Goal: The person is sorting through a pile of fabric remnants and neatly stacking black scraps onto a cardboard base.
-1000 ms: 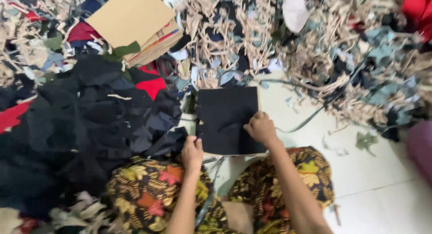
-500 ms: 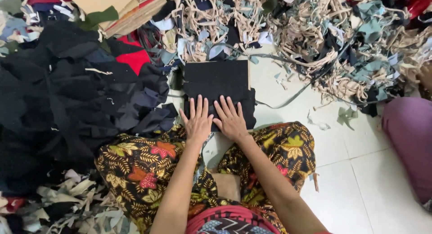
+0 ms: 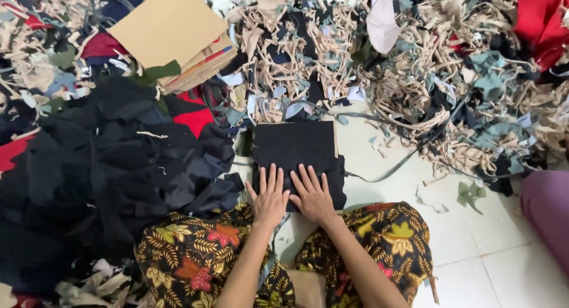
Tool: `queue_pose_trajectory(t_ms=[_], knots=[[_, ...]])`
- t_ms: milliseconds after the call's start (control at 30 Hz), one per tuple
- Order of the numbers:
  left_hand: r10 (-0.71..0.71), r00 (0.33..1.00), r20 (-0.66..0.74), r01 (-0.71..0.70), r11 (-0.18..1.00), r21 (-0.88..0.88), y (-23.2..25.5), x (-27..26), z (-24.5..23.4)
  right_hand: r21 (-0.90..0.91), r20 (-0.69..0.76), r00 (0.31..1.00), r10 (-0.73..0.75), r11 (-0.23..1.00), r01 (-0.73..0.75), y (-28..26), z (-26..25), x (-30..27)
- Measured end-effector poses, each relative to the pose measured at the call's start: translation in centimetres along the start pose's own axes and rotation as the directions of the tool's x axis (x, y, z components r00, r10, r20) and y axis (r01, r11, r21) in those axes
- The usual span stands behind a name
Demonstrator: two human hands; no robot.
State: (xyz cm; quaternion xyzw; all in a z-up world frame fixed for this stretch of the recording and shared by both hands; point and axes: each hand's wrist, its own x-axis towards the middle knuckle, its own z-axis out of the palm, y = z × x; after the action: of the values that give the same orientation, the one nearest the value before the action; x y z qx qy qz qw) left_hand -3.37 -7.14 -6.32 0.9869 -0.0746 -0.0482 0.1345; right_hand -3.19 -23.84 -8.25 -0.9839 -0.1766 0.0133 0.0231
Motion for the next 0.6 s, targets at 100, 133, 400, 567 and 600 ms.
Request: queue_pose_trajectory(t_ms=[100, 133, 400, 567, 600], knots=[[-0.01, 1.0, 0.023, 0.01, 1.0, 0.02, 0.6, 0.5, -1.2, 0.046, 0.043, 0.999, 0.01, 0.999, -0.012, 0.6, -0.2, 0.8], [-0.016, 0.999, 0.042, 0.015, 0.999, 0.031, 0.8, 0.4, -1.6, 0.09, 0.078, 0.997, 0.017, 0.996, -0.024, 0.6, -0.1, 0.9], [0.01, 0.999, 0.044, -0.008, 0.999, -0.038, 2.0, 0.4, -3.7, 0.097, 0.083, 0.994, 0.078, 0.992, -0.086, 1.8, -3.6, 2.5], [0.028, 0.997, 0.072, -0.024, 0.998, -0.061, 2.0, 2.5, -3.9, 0.063, 0.098, 0.981, 0.166, 0.983, -0.173, 1.9, -4.3, 4.2], [0.051, 0.998, 0.031, -0.05, 0.999, -0.014, 2.0, 2.6, -3.8, 0.008, 0.027, 0.985, 0.169, 0.986, -0.169, 1.7, -3.6, 4.1]])
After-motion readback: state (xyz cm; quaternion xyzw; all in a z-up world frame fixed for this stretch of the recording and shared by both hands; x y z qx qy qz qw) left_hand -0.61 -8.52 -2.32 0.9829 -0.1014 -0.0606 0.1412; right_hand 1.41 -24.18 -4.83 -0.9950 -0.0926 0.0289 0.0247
